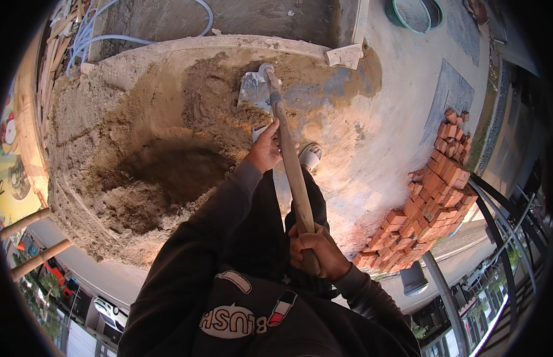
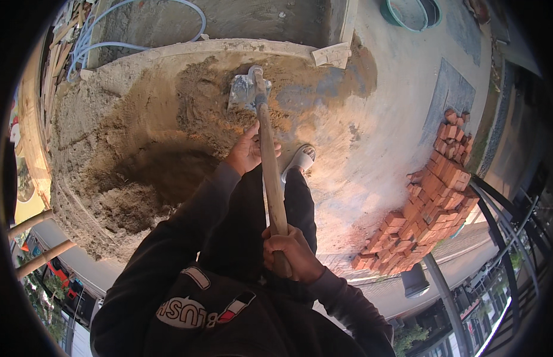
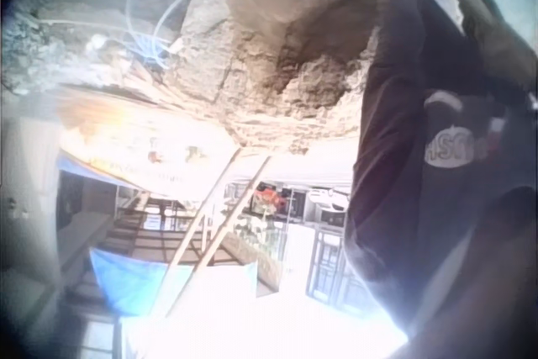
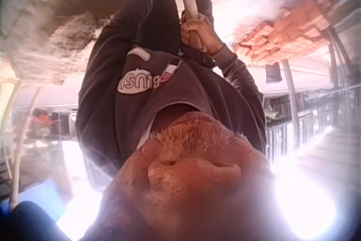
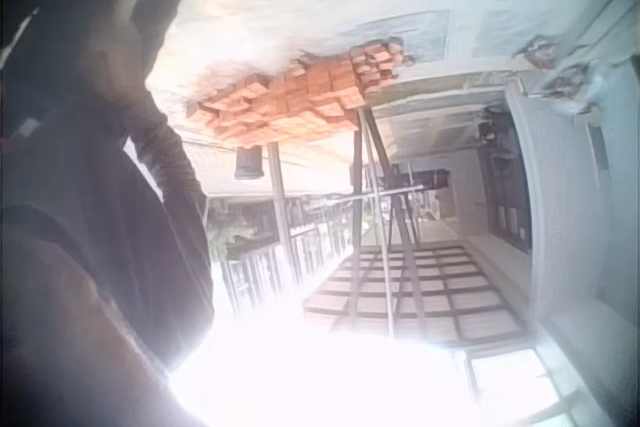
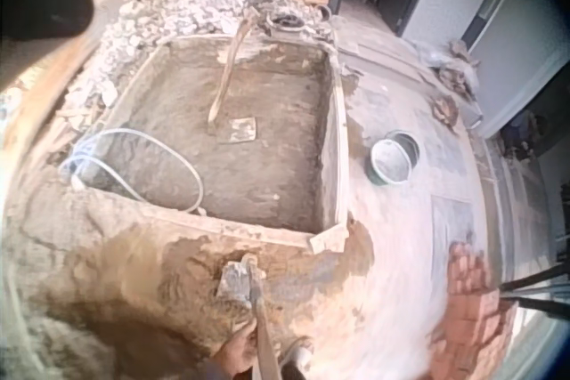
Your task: The person uses a hoe to dig into a pile of sand on a construction site. They repeatedly strike the ground and pull the sand towards themselves, breaking up the pile and moving it within a confined area.
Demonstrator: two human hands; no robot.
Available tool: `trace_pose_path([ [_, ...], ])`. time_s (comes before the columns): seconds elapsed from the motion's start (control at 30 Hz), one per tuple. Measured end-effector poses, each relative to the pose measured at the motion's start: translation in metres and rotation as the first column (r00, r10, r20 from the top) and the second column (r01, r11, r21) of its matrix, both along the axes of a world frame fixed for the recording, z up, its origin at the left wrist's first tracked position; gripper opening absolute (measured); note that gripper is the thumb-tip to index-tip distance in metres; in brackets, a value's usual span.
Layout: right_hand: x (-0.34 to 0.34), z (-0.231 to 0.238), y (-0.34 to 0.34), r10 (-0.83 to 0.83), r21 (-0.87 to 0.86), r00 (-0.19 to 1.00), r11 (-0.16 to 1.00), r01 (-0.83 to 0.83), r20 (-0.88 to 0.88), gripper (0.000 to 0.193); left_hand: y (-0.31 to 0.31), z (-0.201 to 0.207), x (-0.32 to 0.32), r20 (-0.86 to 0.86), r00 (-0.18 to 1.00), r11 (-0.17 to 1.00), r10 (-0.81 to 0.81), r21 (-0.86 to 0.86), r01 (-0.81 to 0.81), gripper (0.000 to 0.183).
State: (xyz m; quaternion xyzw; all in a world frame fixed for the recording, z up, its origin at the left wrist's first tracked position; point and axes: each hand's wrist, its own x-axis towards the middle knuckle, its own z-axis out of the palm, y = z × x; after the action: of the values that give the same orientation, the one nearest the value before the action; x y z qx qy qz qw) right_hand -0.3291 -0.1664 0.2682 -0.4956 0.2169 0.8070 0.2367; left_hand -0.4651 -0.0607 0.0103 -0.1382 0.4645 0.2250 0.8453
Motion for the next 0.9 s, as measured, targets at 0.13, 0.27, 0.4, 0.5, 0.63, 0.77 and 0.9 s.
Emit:
trace_pose_path([
  [0.13, 0.024, 0.006, 0.006, 0.276, 0.032, 0.961, 0.961, -0.276, -0.007, 0.03, 0.021, -0.031, -0.03, -0.004, 0.98, 0.98, 0.197, 0.026, -0.196, 0.063],
  [0.27, 0.048, -0.004, 0.018, 0.663, 0.149, 0.728, 0.713, -0.685, 0.177, 0.029, 0.032, -0.003, -0.053, -0.156, 0.953, 0.964, 0.261, 0.0, -0.265, 0.047],
  [0.4, 0.106, -0.04, 0.017, 0.783, 0.245, 0.372, 0.283, -0.927, 0.499, 0.031, 0.016, 0.005, -0.056, -0.217, 0.878, 0.878, 0.427, -0.132, -0.46, 0.037],
  [0.5, 0.163, -0.096, 0.014, 0.652, 0.197, 0.106, -0.068, -0.978, 0.751, 0.033, 0.001, 0.007, -0.031, -0.225, 0.783, 0.764, 0.581, -0.182, -0.619, 0.025],
  [0.63, 0.207, -0.165, 0.065, 0.222, -0.104, -0.184, -0.328, -0.939, 0.958, 0.025, 0.009, 0.023, 0.003, -0.268, 0.624, 0.651, 0.734, 0.016, -0.759, 0.02],
  [0.77, 0.23, -0.212, 0.123, -0.097, -0.121, -0.087, -0.435, -0.892, 0.991, 0.021, 0.028, 0.046, 0.014, -0.138, 0.474, 0.493, 0.87, 0.21, -0.844, 0.02],
  [0.9, 0.239, -0.193, 0.167, 0.074, 0.037, 0.0, -0.491, -0.87, 0.997, 0.018, 0.04, 0.074, 0.02, -0.229, 0.411, 0.46, 0.883, 0.236, -0.856, 0.02],
])
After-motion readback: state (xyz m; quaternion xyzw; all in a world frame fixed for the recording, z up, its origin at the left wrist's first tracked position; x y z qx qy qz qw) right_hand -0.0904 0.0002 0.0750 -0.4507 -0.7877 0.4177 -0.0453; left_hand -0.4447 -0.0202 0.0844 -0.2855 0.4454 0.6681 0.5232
